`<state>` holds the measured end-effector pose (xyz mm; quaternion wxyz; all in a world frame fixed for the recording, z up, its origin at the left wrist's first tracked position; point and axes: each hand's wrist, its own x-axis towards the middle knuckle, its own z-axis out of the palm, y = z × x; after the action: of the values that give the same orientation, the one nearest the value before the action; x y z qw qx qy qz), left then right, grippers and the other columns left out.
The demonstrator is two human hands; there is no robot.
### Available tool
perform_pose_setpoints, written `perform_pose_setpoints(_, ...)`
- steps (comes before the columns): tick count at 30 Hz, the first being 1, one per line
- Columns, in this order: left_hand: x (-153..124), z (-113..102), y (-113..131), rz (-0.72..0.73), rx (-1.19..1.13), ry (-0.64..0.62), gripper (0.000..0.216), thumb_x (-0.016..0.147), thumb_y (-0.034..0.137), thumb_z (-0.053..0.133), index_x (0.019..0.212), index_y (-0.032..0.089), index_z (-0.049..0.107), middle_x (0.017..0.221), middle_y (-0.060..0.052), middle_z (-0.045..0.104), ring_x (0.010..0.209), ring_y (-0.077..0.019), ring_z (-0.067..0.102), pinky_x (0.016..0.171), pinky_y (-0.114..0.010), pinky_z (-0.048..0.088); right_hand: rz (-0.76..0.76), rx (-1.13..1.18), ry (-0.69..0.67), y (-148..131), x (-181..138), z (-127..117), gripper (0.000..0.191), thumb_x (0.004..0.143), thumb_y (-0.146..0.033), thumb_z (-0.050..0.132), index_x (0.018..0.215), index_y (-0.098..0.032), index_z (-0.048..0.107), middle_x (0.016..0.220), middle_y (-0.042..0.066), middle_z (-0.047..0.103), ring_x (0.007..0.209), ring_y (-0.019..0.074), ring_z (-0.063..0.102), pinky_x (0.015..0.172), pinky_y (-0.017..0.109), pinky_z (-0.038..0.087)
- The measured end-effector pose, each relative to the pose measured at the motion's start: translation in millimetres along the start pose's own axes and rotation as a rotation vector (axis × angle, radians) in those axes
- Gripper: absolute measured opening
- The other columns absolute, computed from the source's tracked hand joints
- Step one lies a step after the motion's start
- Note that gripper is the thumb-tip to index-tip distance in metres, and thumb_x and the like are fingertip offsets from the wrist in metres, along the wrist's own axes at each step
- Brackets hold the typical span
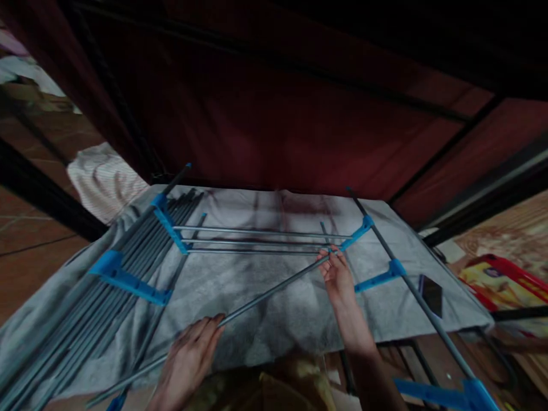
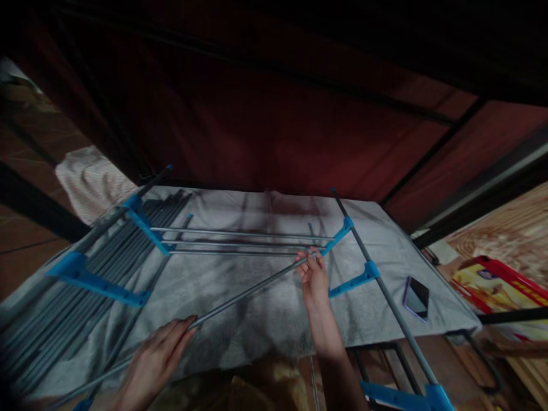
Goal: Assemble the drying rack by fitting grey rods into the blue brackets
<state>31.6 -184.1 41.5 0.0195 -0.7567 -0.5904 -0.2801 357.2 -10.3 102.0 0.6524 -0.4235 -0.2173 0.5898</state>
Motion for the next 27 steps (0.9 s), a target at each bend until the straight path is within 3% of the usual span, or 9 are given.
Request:
perform_pose_setpoints(8,23,-20,22,0.003,-0.032,0.081,0.03,0.101,0.042,0.045,0.115,0.022,0.062,0.09,-0.003,0.074,0.077,-0.0179,0.072,0.071,-0.028,0.054,-0.117,-0.04,-0.155,-36,-9,54,0.038,0.079,-0.032,0.075,0.114,-0.025,0.061,0.095,0.002,0.077,0.08,0.0145,0.071,0.075,0.028,0.057)
perform_pose_setpoints(15,73,-37,36,-0.049,-0.141,0.229,0.022,0.097,0.036,0.053,0.109,0.021,0.063,0.085,-0.002,0.071,0.075,-0.0185,0.07,0.068,-0.028,0.052,-0.162,-0.105,-0.346,-57,-34,87,0.034,0.083,-0.035,0.071,0.114,-0.026,0.064,0.097,0.003,0.076,0.086,0.0176,0.072,0.079,0.033,0.057)
perform_pose_setpoints(20,110,-55,55,-0.19,-0.315,0.328,0.018,0.096,0.034,0.054,0.105,0.021,0.061,0.084,-0.001,0.069,0.073,-0.0171,0.067,0.066,-0.027,0.05,-0.186,-0.273,-0.505,-34,-60,96,0.031,0.086,-0.036,0.068,0.115,-0.026,0.065,0.1,0.003,0.075,0.089,0.0185,0.07,0.081,0.035,0.057)
perform_pose_setpoints(27,131,-74,79,-0.352,-0.767,0.441,0.014,0.096,0.033,0.057,0.104,0.022,0.058,0.089,-0.001,0.065,0.077,-0.0138,0.063,0.074,-0.027,0.05,-0.247,-0.564,-0.587,30,-78,70,0.027,0.094,-0.038,0.057,0.118,-0.028,0.064,0.108,0.004,0.072,0.098,0.0171,0.067,0.087,0.035,0.054)
